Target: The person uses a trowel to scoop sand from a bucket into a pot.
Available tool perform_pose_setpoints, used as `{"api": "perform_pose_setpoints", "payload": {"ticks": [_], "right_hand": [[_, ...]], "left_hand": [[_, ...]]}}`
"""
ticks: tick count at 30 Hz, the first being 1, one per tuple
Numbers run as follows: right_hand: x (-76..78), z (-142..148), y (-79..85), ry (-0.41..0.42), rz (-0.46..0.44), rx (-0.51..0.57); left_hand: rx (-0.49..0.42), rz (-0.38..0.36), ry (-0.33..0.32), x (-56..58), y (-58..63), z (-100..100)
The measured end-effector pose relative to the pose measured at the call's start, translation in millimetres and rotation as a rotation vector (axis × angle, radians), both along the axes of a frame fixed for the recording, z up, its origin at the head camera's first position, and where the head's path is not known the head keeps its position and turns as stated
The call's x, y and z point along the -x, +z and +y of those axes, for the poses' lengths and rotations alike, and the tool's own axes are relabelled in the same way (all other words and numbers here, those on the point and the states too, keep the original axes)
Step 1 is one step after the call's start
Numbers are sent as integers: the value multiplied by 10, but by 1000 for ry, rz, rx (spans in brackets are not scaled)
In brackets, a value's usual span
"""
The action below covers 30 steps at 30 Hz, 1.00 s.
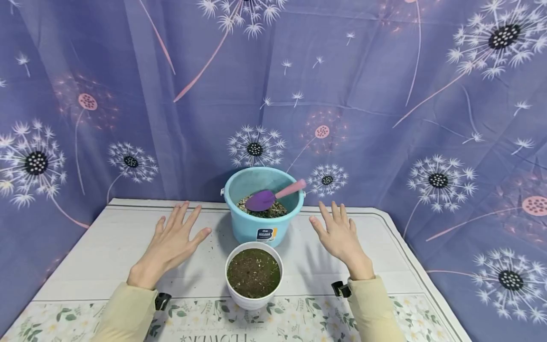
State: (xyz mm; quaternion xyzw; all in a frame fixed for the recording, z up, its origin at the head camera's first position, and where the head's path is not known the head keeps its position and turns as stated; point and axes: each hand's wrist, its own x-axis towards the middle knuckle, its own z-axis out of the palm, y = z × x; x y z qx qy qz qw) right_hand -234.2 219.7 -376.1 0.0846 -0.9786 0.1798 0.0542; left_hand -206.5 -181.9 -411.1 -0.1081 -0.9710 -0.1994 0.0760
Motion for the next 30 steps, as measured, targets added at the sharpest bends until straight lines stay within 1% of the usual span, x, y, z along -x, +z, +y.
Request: {"api": "perform_pose_setpoints", "payload": {"ticks": [6,11,15,20,24,28,30], "right_hand": [[86,-29,149,45,96,-24],[195,-86,303,96,157,-46],[300,-133,410,131,187,-50],[440,-186,506,201,241,-65],[566,-231,555,264,283,-102],[691,-298,575,304,285,-158],[747,-342,574,316,281,-194]], "left_hand": [[-52,11,-14,85,9,35],[-131,30,-24,194,22,98],[-231,46,-22,298,55,173],[-370,70,-16,426,84,263],[-468,106,-5,525,81,339],[-563,126,20,599,72,420],[-611,137,44,632,62,451]]}}
